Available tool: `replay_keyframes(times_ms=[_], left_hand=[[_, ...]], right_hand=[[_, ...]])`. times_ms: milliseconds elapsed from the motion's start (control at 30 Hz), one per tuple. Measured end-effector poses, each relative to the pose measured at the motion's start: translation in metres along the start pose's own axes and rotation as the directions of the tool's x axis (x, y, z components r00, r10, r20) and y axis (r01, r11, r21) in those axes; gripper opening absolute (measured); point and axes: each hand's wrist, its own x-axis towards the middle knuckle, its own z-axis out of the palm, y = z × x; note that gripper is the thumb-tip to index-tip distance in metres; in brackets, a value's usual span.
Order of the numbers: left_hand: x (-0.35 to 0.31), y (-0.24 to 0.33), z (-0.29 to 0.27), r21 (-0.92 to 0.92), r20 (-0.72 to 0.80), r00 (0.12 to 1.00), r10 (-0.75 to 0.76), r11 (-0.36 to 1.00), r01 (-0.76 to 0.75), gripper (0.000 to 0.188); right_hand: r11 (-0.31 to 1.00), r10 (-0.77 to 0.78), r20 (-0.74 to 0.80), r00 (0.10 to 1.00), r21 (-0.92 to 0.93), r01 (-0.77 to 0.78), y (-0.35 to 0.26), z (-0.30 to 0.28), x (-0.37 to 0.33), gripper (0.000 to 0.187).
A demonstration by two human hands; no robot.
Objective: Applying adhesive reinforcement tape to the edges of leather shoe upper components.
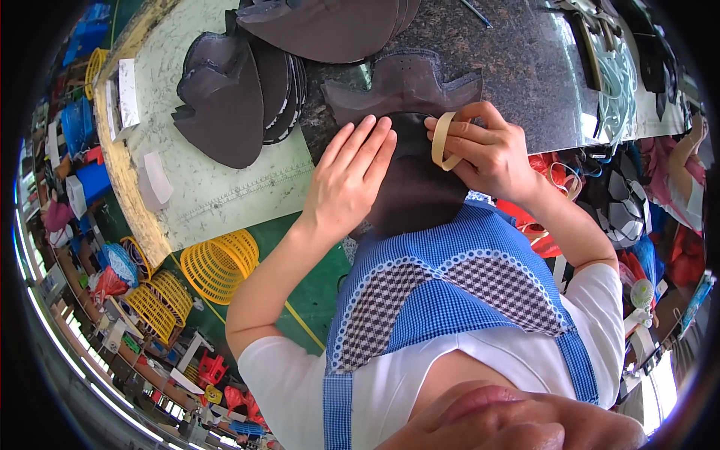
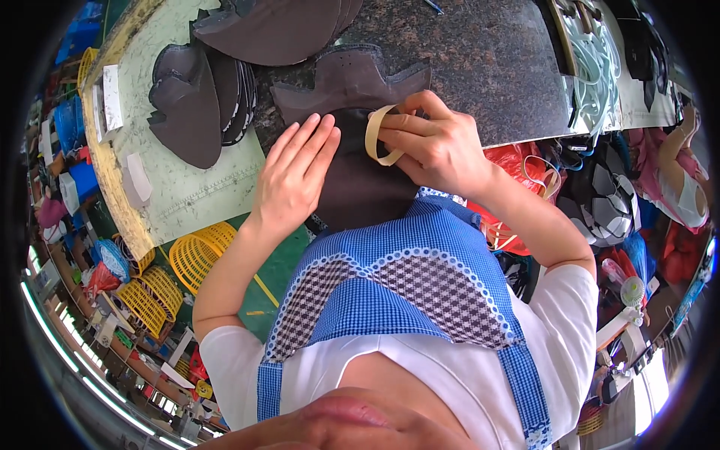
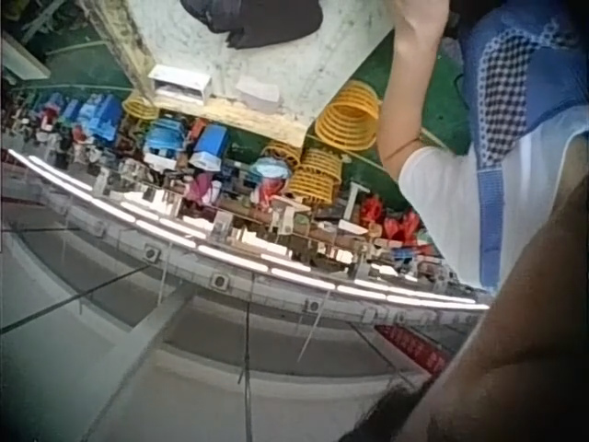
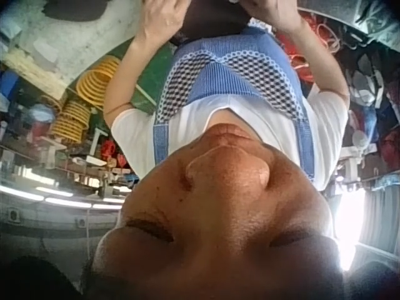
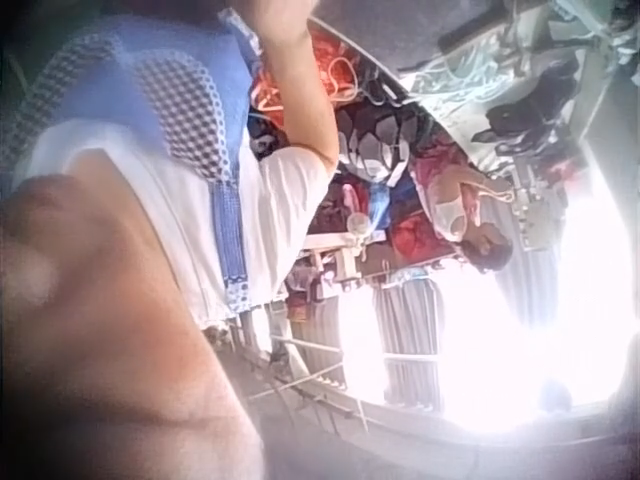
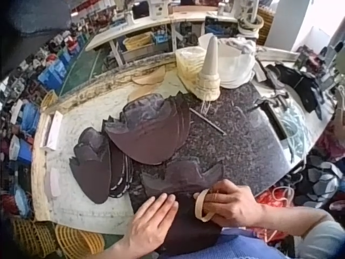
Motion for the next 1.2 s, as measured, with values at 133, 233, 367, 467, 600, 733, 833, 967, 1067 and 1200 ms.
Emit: replay_keyframes(times_ms=[133,233,367,467,600,733,833,967,1067,1200], left_hand=[[-0.002,0.004,-0.002,-0.036,0.006,0.997,-0.076,0.996,0.076,0.045],[-0.020,0.003,-0.013,-0.108,0.013,0.991,-0.130,0.985,0.131,0.039],[0.005,-0.009,-0.007,-0.206,-0.183,0.947,-0.263,0.952,0.225,0.034],[0.026,-0.003,0.017,-0.296,-0.228,0.944,-0.239,0.941,0.167,0.037],[0.040,-0.021,-0.032,-0.762,0.017,0.900,-0.436,0.577,0.294,0.021],[0.107,-0.121,-0.071,-0.521,-0.249,0.867,-0.431,0.814,0.255,0.028],[0.135,-0.119,-0.068,-0.082,-0.382,0.855,-0.350,0.935,0.346,0.049],[0.120,-0.076,-0.020,-0.069,-0.265,0.964,-0.004,0.998,-0.015,0.034],[0.105,-0.055,0.001,-0.048,-0.271,0.962,-0.016,0.999,0.003,0.024],[0.077,-0.021,-0.017,-0.562,-0.189,0.978,0.086,0.808,-0.180,0.024]], right_hand=[[0.999,-0.032,0.050,0.998,0.040,0.030,-0.023,-0.002,0.029,0.046],[1.000,0.002,0.096,0.995,0.000,-0.002,-0.015,-0.013,0.004,0.043],[0.997,0.027,0.125,0.992,0.062,-0.035,-0.006,-0.018,0.006,0.036],[0.713,0.387,0.282,0.878,0.511,-0.479,0.008,-0.043,0.012,0.023],[0.320,0.804,-0.008,0.595,0.849,-0.421,0.070,-0.080,-0.034,0.019],[0.190,0.773,0.024,0.635,0.945,-0.267,0.069,-0.078,-0.035,0.015],[0.145,0.778,0.116,0.618,0.924,-0.355,0.056,-0.077,-0.032,0.018],[0.093,0.776,0.079,0.626,0.967,-0.237,0.050,-0.092,-0.035,0.038],[0.085,0.708,0.120,0.696,0.964,-0.252,0.061,-0.093,-0.041,0.040],[0.351,0.822,-0.072,0.565,0.845,-0.403,0.068,-0.091,-0.044,0.036]])
